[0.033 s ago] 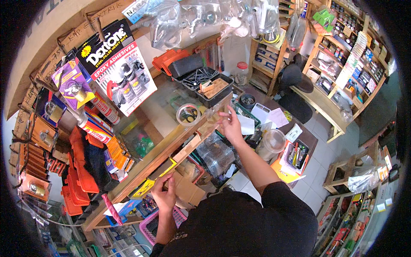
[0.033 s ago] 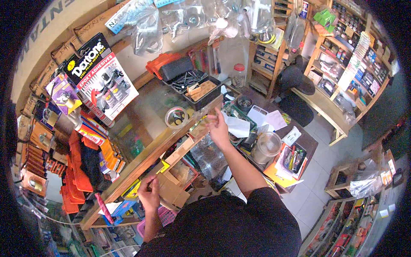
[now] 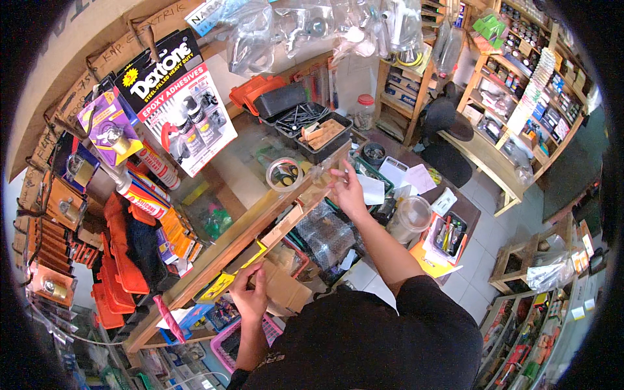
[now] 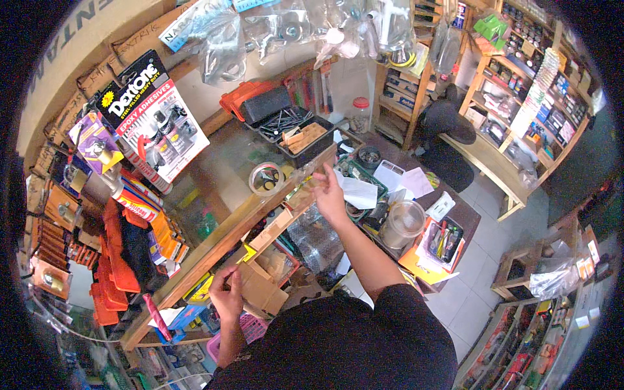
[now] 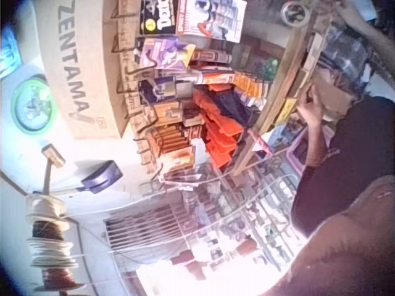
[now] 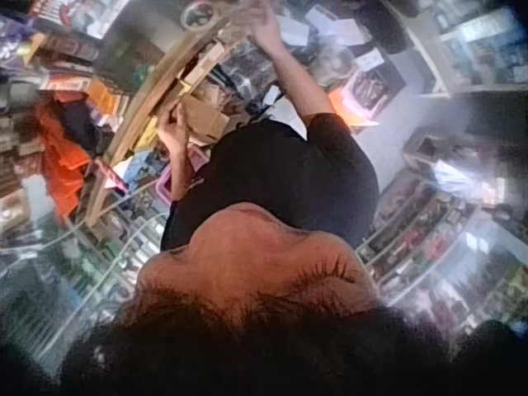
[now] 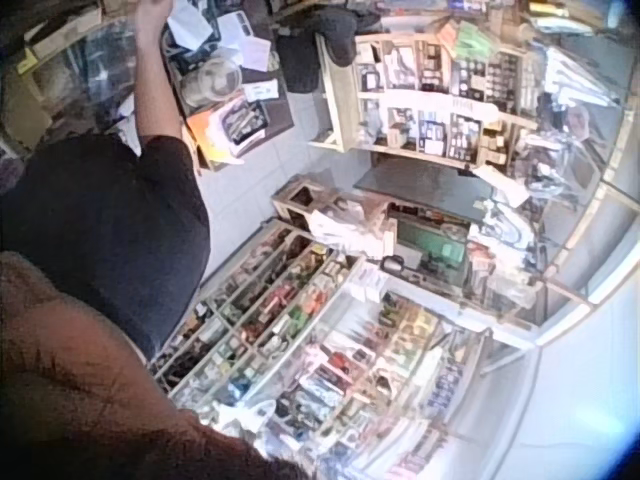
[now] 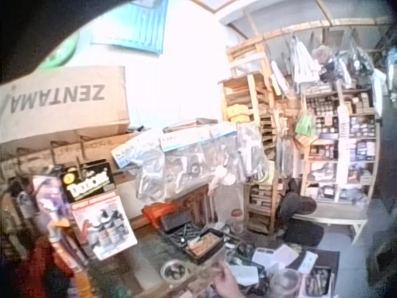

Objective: The person folds a small cardboard box and secures it with tape using scissors.

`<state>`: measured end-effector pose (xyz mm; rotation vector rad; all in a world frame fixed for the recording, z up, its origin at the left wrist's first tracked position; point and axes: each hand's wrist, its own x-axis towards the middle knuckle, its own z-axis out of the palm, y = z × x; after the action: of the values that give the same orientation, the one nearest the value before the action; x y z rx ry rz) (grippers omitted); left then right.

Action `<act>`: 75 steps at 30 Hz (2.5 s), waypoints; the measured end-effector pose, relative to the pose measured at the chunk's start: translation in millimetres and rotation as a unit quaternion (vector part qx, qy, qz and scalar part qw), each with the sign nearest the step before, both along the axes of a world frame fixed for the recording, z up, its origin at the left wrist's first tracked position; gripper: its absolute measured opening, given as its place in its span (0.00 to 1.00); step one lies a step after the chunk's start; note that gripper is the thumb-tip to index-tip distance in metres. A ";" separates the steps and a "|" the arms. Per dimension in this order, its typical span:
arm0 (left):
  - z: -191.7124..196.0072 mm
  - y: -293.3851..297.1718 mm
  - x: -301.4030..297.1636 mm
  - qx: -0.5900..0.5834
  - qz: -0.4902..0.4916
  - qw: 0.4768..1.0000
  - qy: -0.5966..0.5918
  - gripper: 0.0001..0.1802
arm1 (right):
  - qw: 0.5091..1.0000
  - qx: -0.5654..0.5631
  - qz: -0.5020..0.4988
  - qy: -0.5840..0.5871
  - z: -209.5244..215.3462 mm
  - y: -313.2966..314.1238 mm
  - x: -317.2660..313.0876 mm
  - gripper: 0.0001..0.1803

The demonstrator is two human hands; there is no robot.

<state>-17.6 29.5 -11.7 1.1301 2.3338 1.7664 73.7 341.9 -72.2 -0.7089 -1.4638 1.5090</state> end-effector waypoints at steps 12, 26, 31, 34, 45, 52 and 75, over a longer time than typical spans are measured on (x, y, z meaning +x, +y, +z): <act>0.3 20.4 10.3 0.045 -0.045 0.998 -0.015 0.08 | 0.992 0.004 0.127 -0.014 17.5 -9.4 -1.5 0.41; 34.2 74.4 37.7 0.067 -0.187 0.972 0.123 0.15 | 0.940 0.220 0.197 -0.173 70.8 -155.4 94.0 0.48; 51.8 101.3 47.1 0.077 -0.287 0.934 0.199 0.24 | 0.986 0.092 0.104 -0.088 56.2 -133.5 116.5 0.45; 58.0 106.9 30.5 0.114 -0.239 0.924 0.276 0.28 | 0.998 0.028 0.061 -0.002 63.4 -119.5 144.4 0.46; -4.4 116.1 47.7 0.047 -0.400 0.905 -0.138 0.32 | 0.991 0.133 0.014 0.025 43.5 -130.1 163.1 0.43; -36.3 106.0 47.4 0.050 -0.371 0.911 -0.172 0.29 | 0.991 0.111 0.045 -0.063 27.8 -136.5 171.4 0.26; -63.0 38.6 29.7 -0.030 -0.256 0.947 -0.193 0.08 | 0.987 0.004 0.106 -0.122 7.8 -150.7 98.1 0.11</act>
<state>12.1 68.1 -74.7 1.1226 1.6668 1.5391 171.8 191.2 -64.4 -0.7738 -1.7763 1.6183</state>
